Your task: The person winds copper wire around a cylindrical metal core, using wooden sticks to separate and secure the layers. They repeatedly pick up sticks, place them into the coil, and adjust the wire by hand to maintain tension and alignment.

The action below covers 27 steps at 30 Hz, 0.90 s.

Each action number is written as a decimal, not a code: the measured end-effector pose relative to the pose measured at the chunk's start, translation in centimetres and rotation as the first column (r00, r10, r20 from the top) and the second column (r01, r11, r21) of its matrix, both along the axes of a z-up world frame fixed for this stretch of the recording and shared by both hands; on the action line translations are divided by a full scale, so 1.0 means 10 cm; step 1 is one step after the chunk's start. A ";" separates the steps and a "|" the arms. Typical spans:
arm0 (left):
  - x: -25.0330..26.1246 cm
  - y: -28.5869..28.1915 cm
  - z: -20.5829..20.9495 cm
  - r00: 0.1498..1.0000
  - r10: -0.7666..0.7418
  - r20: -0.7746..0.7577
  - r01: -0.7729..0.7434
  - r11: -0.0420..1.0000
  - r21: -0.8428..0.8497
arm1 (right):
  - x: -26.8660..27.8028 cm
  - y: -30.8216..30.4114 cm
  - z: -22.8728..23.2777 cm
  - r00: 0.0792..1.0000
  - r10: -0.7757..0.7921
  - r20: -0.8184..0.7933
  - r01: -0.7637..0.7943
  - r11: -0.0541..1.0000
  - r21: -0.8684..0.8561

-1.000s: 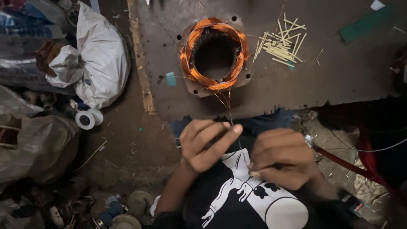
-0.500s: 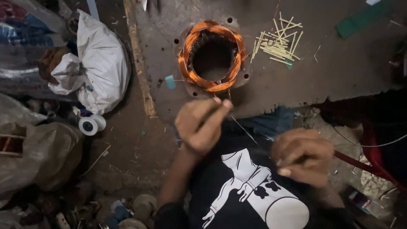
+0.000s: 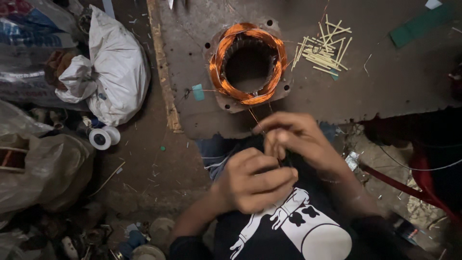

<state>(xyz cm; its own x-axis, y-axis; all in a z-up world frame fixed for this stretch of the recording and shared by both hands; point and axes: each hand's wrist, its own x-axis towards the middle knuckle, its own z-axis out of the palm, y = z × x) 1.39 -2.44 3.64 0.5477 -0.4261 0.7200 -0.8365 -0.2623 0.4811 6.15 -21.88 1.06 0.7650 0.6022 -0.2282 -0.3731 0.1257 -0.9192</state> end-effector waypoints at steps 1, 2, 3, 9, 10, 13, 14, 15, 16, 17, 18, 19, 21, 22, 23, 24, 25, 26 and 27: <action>0.01 0.04 0.01 1.000 -0.021 -0.002 0.021 0.999 0.034 | 0.01 0.04 0.00 0.993 0.052 -0.105 -0.048 0.998 0.040; 0.01 0.07 0.02 0.999 -0.041 -0.005 0.041 0.997 0.068 | 0.03 0.07 -0.02 0.987 0.032 -0.156 -0.017 0.995 0.099; 0.00 0.10 0.03 0.998 -0.045 -0.033 0.048 0.995 0.087 | 0.05 0.10 -0.04 0.978 0.017 -0.208 0.016 0.988 0.155; -0.03 0.18 0.10 0.996 -0.004 -0.084 0.008 0.999 0.052 | -0.22 -0.04 -0.12 0.923 -0.382 -0.040 0.372 0.915 -0.159; -0.04 0.20 0.12 0.996 -0.002 -0.094 0.003 1.000 0.011 | -0.25 -0.11 -0.14 0.888 -0.459 0.029 0.453 0.862 -0.230; -0.21 0.27 0.23 0.985 0.065 -0.160 -0.087 0.987 -0.134 | -0.25 -0.39 -0.22 0.862 -0.497 -0.102 0.507 0.832 0.225; -0.26 0.29 0.25 0.977 0.095 -0.191 -0.130 0.974 -0.183 | -0.29 -0.46 -0.24 0.892 -0.448 -0.062 0.451 0.867 0.214; -0.25 0.31 0.21 0.989 0.089 -0.114 -0.119 0.947 -0.298 | -0.37 -0.50 -0.26 0.919 -0.394 -0.023 0.390 0.898 0.201; -0.24 0.34 0.18 0.995 0.093 -0.038 -0.100 0.907 -0.409 | -0.41 -0.57 -0.28 0.942 -0.337 0.015 0.328 0.926 0.186; -0.34 0.45 0.27 0.986 0.005 -0.166 -0.092 0.848 -0.522 | -0.39 -0.70 -0.28 0.933 -0.217 0.286 0.176 0.971 0.163; -0.44 0.52 0.36 0.955 -0.100 -0.278 -0.101 0.774 -0.625 | -0.37 -0.85 -0.27 0.844 -0.077 0.531 0.030 0.995 0.098; -0.43 0.52 0.34 0.955 -0.026 -0.297 -0.187 0.722 -0.666 | -0.40 -0.95 -0.27 0.830 -0.148 0.538 0.046 0.979 0.198; -0.34 0.49 0.27 0.932 0.114 -0.345 -0.343 0.590 -0.731 | -0.57 -1.14 -0.22 0.798 -0.291 0.527 0.074 0.916 0.394; -0.26 0.49 0.24 0.901 0.248 -0.356 -0.416 0.727 -0.546 | -0.67 -1.20 -0.17 0.780 -0.363 0.510 0.087 0.869 0.487; -0.15 0.46 0.19 0.865 0.371 -0.339 -0.479 0.810 -0.337 | -0.77 -1.26 -0.11 0.758 -0.433 0.488 0.101 0.817 0.568; -0.01 0.43 0.15 0.825 0.483 -0.292 -0.531 0.840 -0.111 | -0.83 -1.29 -0.04 0.735 -0.499 0.458 0.111 0.756 0.645; 0.13 0.40 0.13 0.784 0.583 -0.215 -0.571 0.812 0.119 | -0.83 -1.28 0.02 0.711 -0.561 0.424 0.112 0.686 0.719; 0.29 0.35 0.12 0.819 0.567 -0.085 -0.534 0.808 0.251 | -0.69 -1.29 0.06 0.764 -0.402 0.504 -0.071 0.725 0.686; 0.41 0.29 0.12 0.848 0.528 0.039 -0.501 0.776 0.385 | -0.44 -1.33 0.09 0.789 -0.230 0.570 -0.250 0.727 0.639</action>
<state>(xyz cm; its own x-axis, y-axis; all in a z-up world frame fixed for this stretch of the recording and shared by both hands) 5.49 0.47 4.82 0.8023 -0.2903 0.5216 -0.4952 -0.8116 0.3100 1.74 -35.17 2.00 0.5812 0.4094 0.7033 0.1904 0.7719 -0.6066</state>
